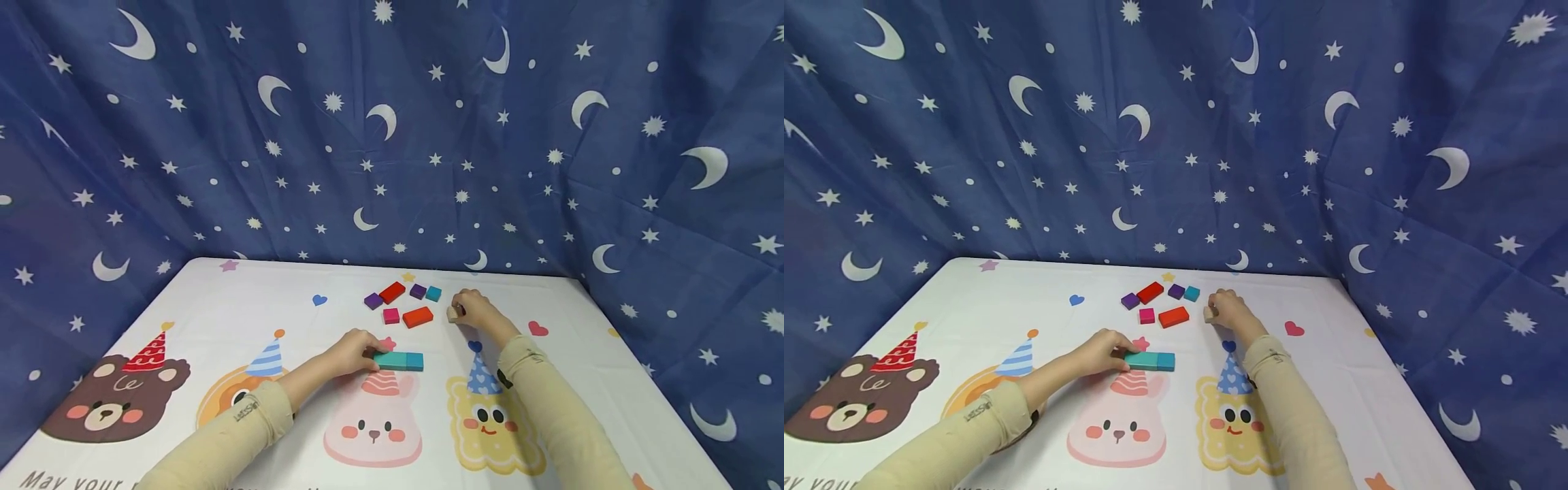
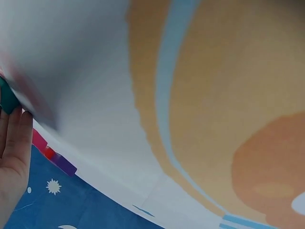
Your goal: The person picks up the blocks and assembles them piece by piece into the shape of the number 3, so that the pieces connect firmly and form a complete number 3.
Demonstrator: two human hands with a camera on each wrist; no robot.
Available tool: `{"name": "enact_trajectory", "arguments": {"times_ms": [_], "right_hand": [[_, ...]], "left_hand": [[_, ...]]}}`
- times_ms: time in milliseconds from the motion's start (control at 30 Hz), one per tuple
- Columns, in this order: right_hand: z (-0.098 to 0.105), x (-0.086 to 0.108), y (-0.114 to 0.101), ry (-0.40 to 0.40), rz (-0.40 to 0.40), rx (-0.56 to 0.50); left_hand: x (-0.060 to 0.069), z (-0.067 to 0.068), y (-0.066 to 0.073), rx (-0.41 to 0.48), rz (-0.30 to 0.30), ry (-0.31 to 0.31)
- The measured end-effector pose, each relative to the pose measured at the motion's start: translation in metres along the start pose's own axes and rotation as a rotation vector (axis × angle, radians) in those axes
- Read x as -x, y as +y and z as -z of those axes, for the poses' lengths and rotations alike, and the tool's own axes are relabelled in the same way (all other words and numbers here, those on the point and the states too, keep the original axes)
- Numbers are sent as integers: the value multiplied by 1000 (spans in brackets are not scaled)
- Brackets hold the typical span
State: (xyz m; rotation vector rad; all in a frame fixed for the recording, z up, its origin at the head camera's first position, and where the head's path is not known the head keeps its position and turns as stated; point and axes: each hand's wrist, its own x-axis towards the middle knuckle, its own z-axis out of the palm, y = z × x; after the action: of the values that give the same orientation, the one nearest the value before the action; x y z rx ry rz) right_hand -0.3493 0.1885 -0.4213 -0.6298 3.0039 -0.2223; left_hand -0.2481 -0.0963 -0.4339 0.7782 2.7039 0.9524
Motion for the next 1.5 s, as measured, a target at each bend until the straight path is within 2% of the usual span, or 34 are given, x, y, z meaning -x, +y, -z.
{"name": "enact_trajectory", "arguments": {"times_ms": [167,433,700,967,1300,1500], "right_hand": [[2,4,3,32,-8,-33],[4,13,-14,74,85,-110],[10,17,-33,24,76,-87],[13,29,-45,-31,121,-109],[12,36,-46,14,194,-84],[8,39,-46,19,212,-81]], "left_hand": [[-4,-2,-1,-12,-3,-14],[-4,1,-2,-6,-2,-18],[-8,7,1,-13,-11,-35],[-4,4,1,-13,13,-37],[-4,4,1,-19,-13,-28],[-5,3,1,-12,15,-32]]}}
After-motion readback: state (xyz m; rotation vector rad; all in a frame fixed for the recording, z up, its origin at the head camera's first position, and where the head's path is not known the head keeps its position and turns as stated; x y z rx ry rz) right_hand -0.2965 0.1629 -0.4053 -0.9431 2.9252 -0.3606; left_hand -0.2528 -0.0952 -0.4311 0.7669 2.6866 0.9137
